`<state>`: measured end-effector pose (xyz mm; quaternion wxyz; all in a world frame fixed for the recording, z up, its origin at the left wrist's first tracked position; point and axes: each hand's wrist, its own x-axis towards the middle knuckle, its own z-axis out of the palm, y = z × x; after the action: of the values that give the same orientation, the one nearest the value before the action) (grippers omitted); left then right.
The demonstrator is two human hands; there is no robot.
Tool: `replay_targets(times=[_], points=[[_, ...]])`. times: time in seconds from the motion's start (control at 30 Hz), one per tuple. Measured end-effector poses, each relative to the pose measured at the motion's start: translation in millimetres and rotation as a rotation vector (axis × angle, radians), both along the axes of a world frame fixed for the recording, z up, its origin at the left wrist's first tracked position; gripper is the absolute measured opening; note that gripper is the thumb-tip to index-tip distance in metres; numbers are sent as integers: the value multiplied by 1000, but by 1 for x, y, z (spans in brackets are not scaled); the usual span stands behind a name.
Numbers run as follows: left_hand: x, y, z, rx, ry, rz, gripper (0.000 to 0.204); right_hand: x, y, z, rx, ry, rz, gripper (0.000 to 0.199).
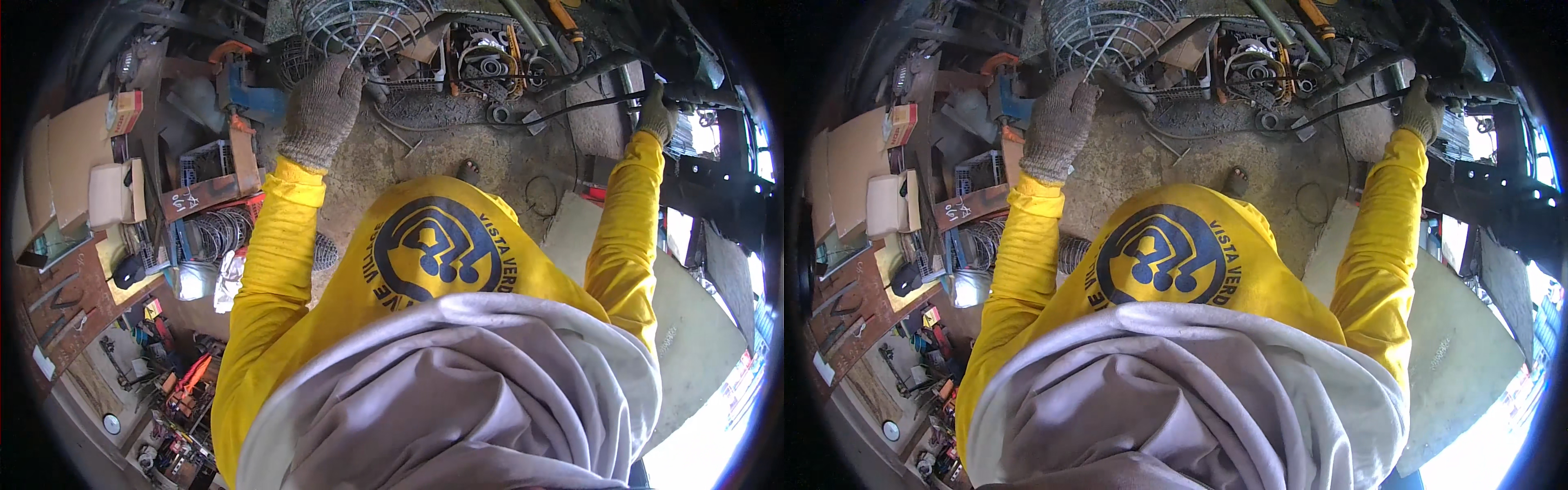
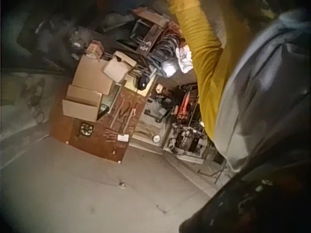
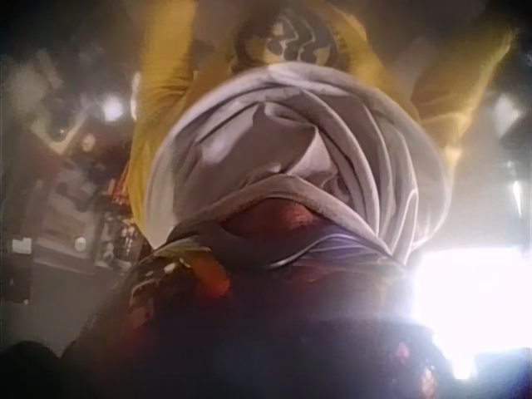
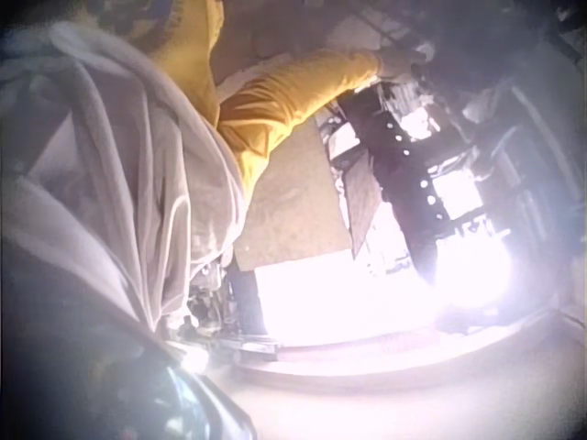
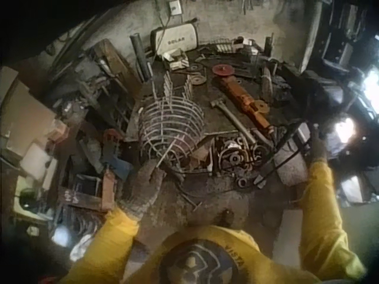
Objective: The person welds a spherical metal cage by hand using a welding torch. They hold the metal rods in position and apply the torch to create joints, rotating the cage to reach different areas.
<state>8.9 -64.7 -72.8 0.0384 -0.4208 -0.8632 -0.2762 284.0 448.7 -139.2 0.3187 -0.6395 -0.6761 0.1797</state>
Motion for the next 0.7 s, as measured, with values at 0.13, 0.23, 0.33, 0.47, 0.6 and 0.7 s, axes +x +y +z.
replay_targets(times=[0.13,0.23,0.33,0.47,0.6,0.7], points=[[0,3,-2,52,27,4,21,-4,-8,11,-19,1,-40,74],[0,1,-4,90,97,-16,21,-10,-47,20,-42,209,-96,73],[-2,1,-7,94,112,-19,21,-10,-76,7,74,317,-186,71],[-2,2,-8,65,92,-10,22,2,-70,-17,161,333,-137,72],[0,0,-1,25,-6,2,21,3,-40,-4,53,175,-117,73],[-4,-2,-9,76,-7,3,21,0,-19,-1,-12,108,-10,67]])
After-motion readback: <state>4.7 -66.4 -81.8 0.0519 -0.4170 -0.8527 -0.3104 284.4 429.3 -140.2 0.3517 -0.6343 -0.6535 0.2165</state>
